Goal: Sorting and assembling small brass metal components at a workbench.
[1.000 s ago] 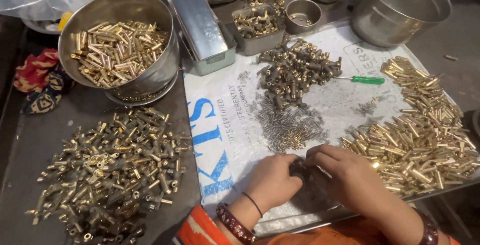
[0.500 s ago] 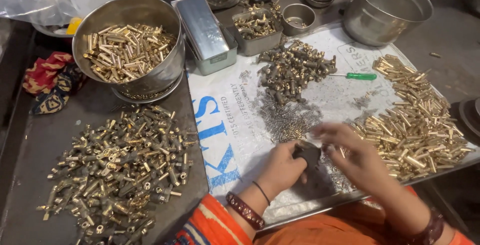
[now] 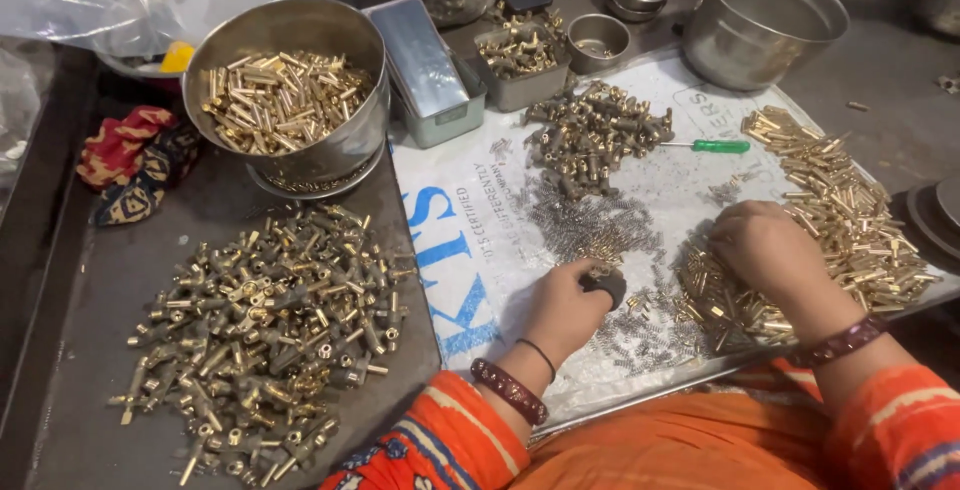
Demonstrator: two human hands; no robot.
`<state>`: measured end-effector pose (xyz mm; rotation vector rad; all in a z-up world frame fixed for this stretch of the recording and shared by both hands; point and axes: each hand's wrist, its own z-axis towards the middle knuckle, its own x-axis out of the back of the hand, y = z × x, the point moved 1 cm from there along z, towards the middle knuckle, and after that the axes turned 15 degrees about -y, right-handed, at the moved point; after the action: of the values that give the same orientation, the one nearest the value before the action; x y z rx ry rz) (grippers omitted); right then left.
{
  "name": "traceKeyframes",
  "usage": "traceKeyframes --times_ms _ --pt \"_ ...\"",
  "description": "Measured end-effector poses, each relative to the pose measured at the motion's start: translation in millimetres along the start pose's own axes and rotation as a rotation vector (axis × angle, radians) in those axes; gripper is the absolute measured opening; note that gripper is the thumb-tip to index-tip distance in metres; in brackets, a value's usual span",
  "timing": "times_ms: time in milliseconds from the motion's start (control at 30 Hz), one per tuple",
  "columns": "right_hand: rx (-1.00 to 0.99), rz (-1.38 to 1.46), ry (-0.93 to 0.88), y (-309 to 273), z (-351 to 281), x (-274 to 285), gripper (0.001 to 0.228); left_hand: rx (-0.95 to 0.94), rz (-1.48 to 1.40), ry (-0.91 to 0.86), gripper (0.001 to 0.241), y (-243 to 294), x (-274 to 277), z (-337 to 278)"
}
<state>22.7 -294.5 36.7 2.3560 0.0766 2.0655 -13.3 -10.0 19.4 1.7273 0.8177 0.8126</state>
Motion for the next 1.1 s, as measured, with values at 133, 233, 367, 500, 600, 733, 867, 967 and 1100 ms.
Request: traceKeyframes --times_ms 133,233,367,500,600,733,867,967,1100 --pt "-0.076 0.048 -0.166 -22 -3 14 0.018 0.024 0.106 -0.037 0.035 0 -3 -2" --pt "-0.111 0.021 -0.115 -31 -18 23 0.021 0.035 0.079 -0.059 0.044 -7 -7 3" --pt "-0.147 0.479 -0.088 -58 -39 50 0.024 0.056 -0.101 -0.104 0.052 -14 -10 3" --pt "0.095 0.953 -0.245 -67 -40 28 0.019 -0.036 -0.175 -0.174 0.05 -18 -18 6" --pt "0.2 1.266 -0.411 -79 -28 26 0.027 0.003 -0.179 -0.145 0.05 -15 -10 3" --pt "0.259 1.454 -0.568 -91 -8 28 0.043 0.101 0.072 -0.089 0.03 5 7 -6" --pt "0.199 1.485 -0.536 -92 -8 28 0.04 0.172 0.103 -0.113 0.026 3 9 -4" --pt "0.121 1.582 -0.478 -81 -14 24 0.039 -0.182 -0.088 -0.113 0.038 -21 -2 4" --pt "0.161 1.532 -0.504 -78 -26 30 0.033 -0.051 -0.06 -0.239 0.037 -17 -5 2"
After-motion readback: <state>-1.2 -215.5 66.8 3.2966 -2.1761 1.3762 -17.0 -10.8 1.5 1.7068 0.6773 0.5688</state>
